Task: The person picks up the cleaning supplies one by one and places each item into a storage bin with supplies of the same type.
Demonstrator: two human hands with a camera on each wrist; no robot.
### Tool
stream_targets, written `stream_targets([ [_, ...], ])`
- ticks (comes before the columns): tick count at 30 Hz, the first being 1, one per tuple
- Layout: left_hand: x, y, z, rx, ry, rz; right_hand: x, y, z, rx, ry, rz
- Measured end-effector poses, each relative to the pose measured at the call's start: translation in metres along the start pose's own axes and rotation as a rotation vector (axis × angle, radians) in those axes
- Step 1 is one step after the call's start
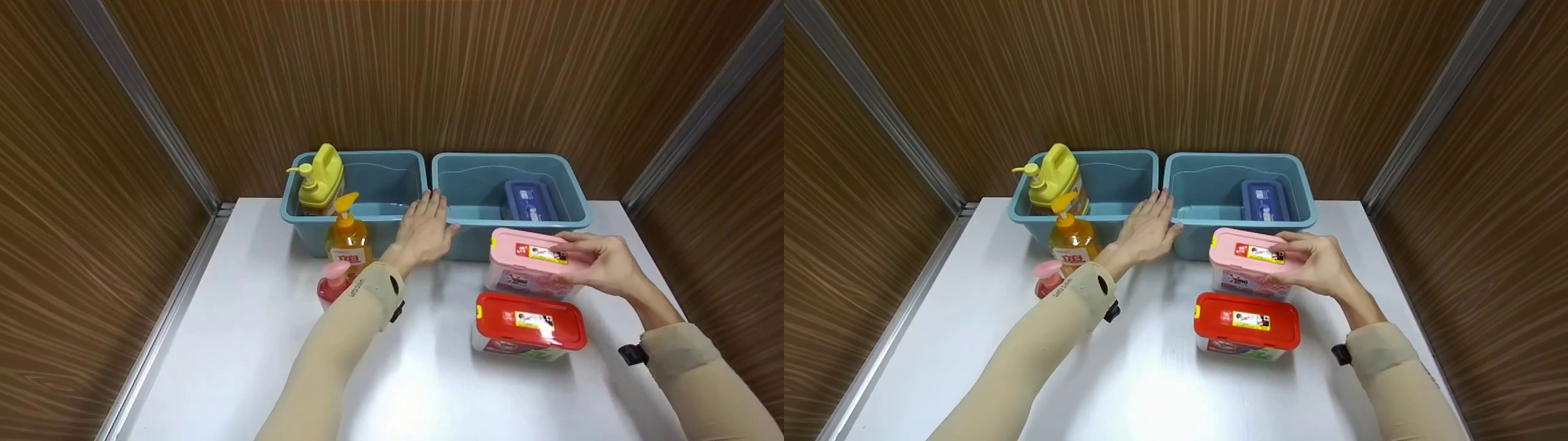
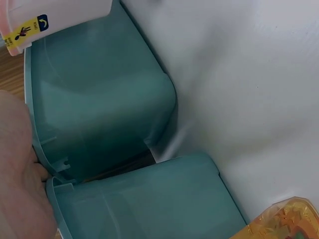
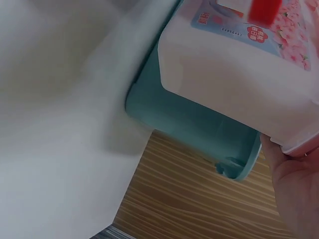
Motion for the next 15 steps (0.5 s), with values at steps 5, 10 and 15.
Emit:
stream_targets([
  [5, 0.0, 0.0, -0.001, 0.014, 0.002, 0.007, -0.008, 0.005, -0.004, 0.007, 0.011, -0.024],
  [10, 0.0, 0.0, -0.001, 0.023, -0.001, 0.019, -0.013, 0.009, -0.005, 0.001, 0.008, -0.029],
  [15, 0.001, -0.001, -0.001, 0.028, -0.003, 0.016, -0.023, 0.015, -0.007, 0.0, 0.028, -0.011],
])
Point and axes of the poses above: each hand's wrist, its own z-axis away from the middle knuckle, its own y-axis out of the back of the hand, x = y × z, the point moved 5 cm from there along -z, towards the middle knuckle, and after that the axes turned 4 degrees about x, right-handed, at the moved point
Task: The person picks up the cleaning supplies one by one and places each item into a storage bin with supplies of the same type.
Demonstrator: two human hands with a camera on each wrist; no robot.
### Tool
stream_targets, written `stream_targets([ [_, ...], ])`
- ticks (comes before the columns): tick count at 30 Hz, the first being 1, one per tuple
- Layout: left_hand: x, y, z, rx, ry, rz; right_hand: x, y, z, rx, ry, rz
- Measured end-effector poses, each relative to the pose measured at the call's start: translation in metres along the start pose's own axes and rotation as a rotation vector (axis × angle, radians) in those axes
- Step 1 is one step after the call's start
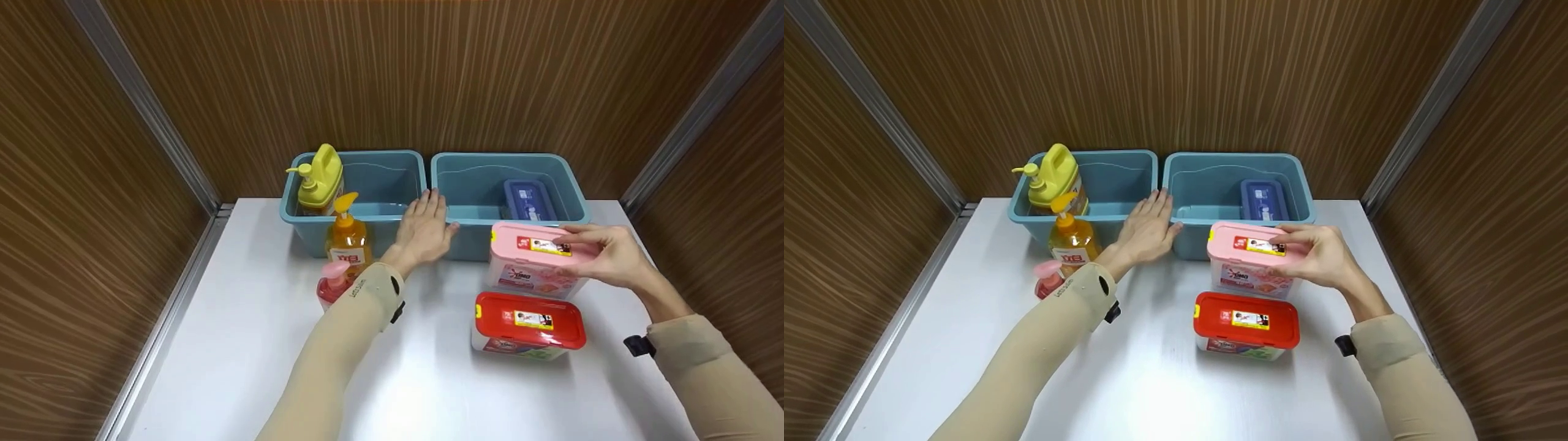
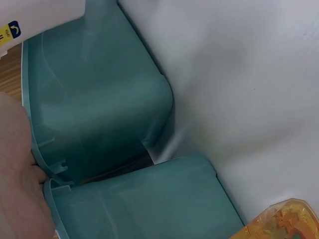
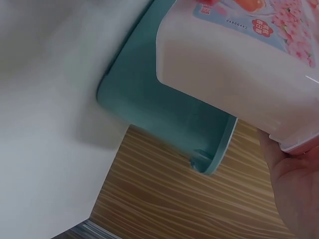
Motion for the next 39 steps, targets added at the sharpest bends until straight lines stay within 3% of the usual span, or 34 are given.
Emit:
stream_targets([
  [9, 0.0, 0.0, 0.0, 0.003, -0.001, 0.0, -0.014, 0.011, -0.007, 0.004, 0.007, 0.015],
  [26, -0.002, 0.0, 0.001, -0.013, 0.013, 0.015, -0.046, 0.029, -0.033, 0.034, 0.118, -0.018],
  [39, -0.003, 0.0, 0.003, 0.001, 0.011, 0.03, -0.051, 0.037, -0.054, 0.061, 0.091, -0.027],
])
Point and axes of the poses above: each hand's wrist, its own z-axis away from the middle knuckle, its own y-axis out of the back of the hand, x = y × z, the point moved 5 cm from there along -z, towards the middle knuckle, and after that the axes turned 4 degrees about x, right-handed, at the moved point
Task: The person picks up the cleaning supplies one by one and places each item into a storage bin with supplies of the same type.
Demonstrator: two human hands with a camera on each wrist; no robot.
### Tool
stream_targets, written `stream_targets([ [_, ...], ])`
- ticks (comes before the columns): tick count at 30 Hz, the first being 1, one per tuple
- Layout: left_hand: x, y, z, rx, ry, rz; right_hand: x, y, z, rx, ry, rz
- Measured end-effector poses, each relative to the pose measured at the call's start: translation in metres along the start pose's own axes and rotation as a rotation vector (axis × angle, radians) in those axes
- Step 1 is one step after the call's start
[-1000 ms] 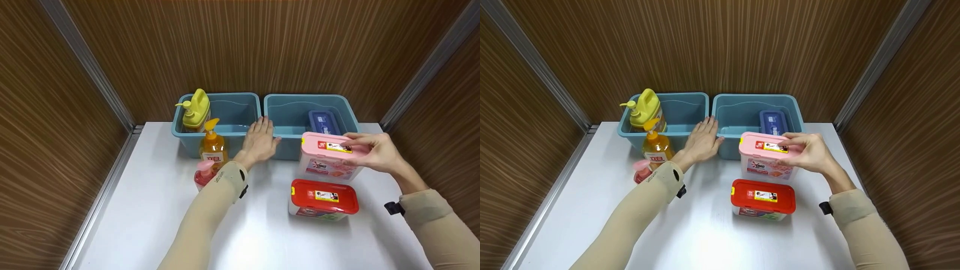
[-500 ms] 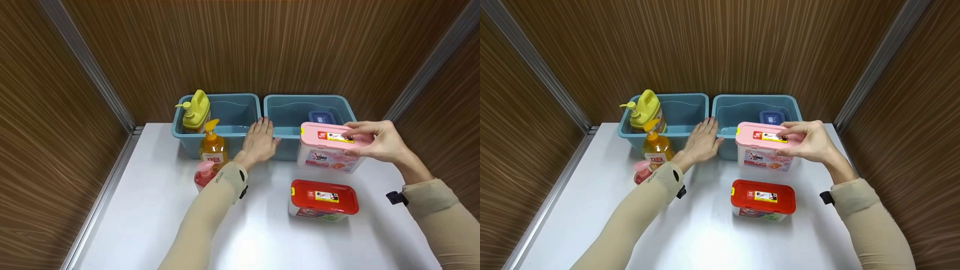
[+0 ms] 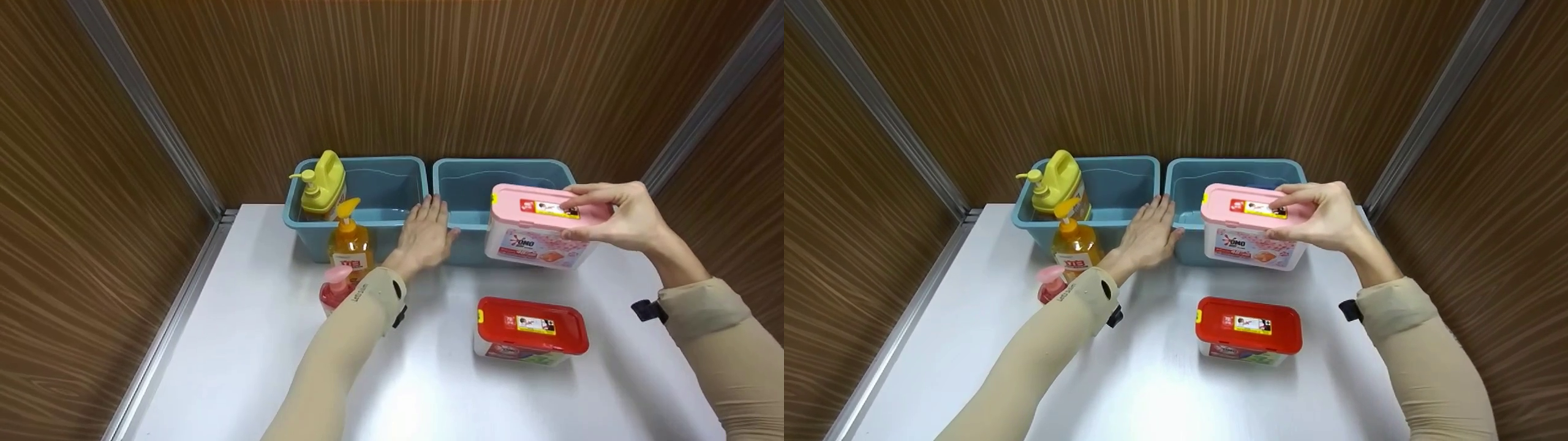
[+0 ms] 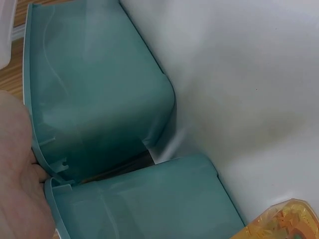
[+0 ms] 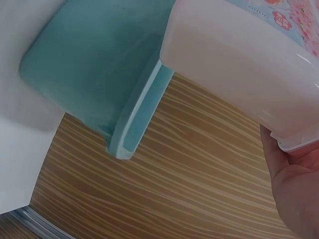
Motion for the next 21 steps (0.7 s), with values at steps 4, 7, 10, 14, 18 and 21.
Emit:
stream_targets([
  [4, 0.0, -0.001, 0.001, 0.001, -0.011, -0.018, -0.001, 0.002, -0.006, 0.005, 0.0, -0.019],
  [7, 0.0, 0.0, 0.001, 0.015, -0.015, -0.019, -0.004, 0.002, -0.012, 0.011, 0.032, -0.027],
  [10, 0.0, 0.002, -0.001, 0.032, -0.015, -0.025, -0.007, 0.004, -0.019, 0.013, 0.054, -0.03],
  [14, -0.001, 0.002, -0.003, 0.038, -0.01, -0.04, -0.009, 0.005, -0.028, 0.01, 0.044, -0.034],
  [18, -0.001, 0.003, -0.003, 0.037, -0.011, -0.052, -0.008, 0.007, -0.034, 0.012, 0.026, -0.045],
  [21, 0.0, 0.003, 0.0, 0.035, -0.019, -0.052, -0.009, 0.008, -0.032, 0.016, 0.01, -0.053],
])
Point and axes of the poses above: each hand's wrist, its own z-axis away from the middle knuckle, its own y-axis out of the back of the hand, x = y × z, the point moved 5 cm from there along -z, towards the middle knuckle, and after that the axes turned 4 degrees about x, right-handed, at the moved point
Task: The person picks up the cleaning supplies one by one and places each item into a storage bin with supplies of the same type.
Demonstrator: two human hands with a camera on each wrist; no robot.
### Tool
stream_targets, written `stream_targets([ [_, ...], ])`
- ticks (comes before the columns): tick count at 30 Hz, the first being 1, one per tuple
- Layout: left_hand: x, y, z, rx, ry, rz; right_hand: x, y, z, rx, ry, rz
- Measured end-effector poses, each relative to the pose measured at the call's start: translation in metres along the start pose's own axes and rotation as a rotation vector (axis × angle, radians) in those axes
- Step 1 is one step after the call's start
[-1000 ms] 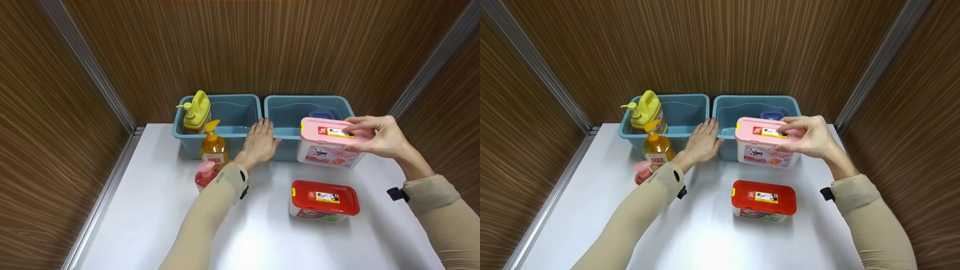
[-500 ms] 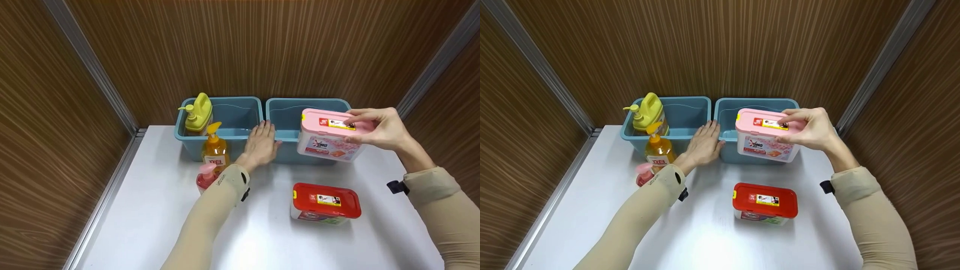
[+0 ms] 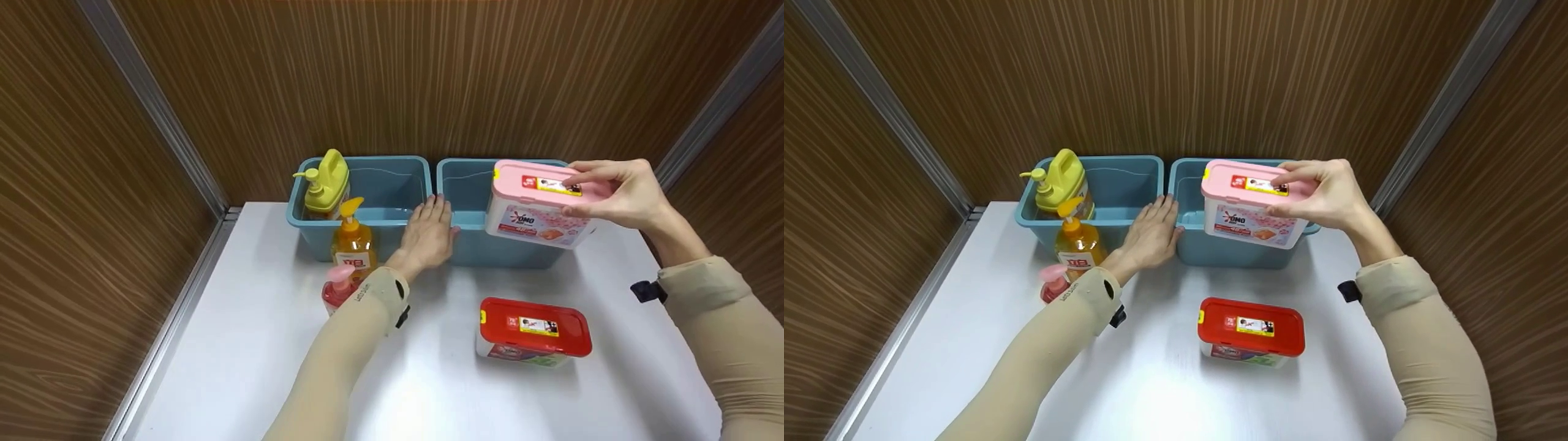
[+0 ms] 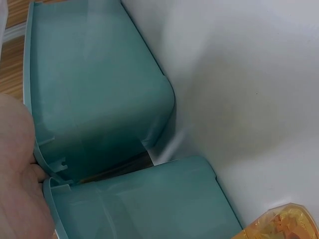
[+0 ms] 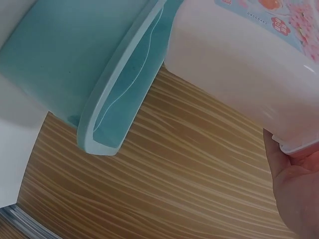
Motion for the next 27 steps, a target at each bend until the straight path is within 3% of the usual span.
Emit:
stream_targets([
  [9, -0.001, 0.001, 0.001, 0.006, 0.003, -0.01, 0.001, 0.001, -0.015, 0.01, -0.016, 0.011],
  [19, 0.002, 0.001, 0.003, -0.005, 0.0, -0.037, 0.006, -0.004, -0.037, 0.026, -0.106, 0.021],
  [27, 0.003, 0.001, 0.004, -0.021, 0.018, -0.022, 0.005, -0.009, -0.05, 0.016, -0.099, 0.04],
])
Point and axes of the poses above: each hand's wrist, its own z-axis away from the middle knuckle, its own y-axis out of the back of the hand, x = y × z, the point moved 5 cm from there along -z, towards the middle knuckle, and after that the axes turned 4 degrees about x, right-handed, at the moved point
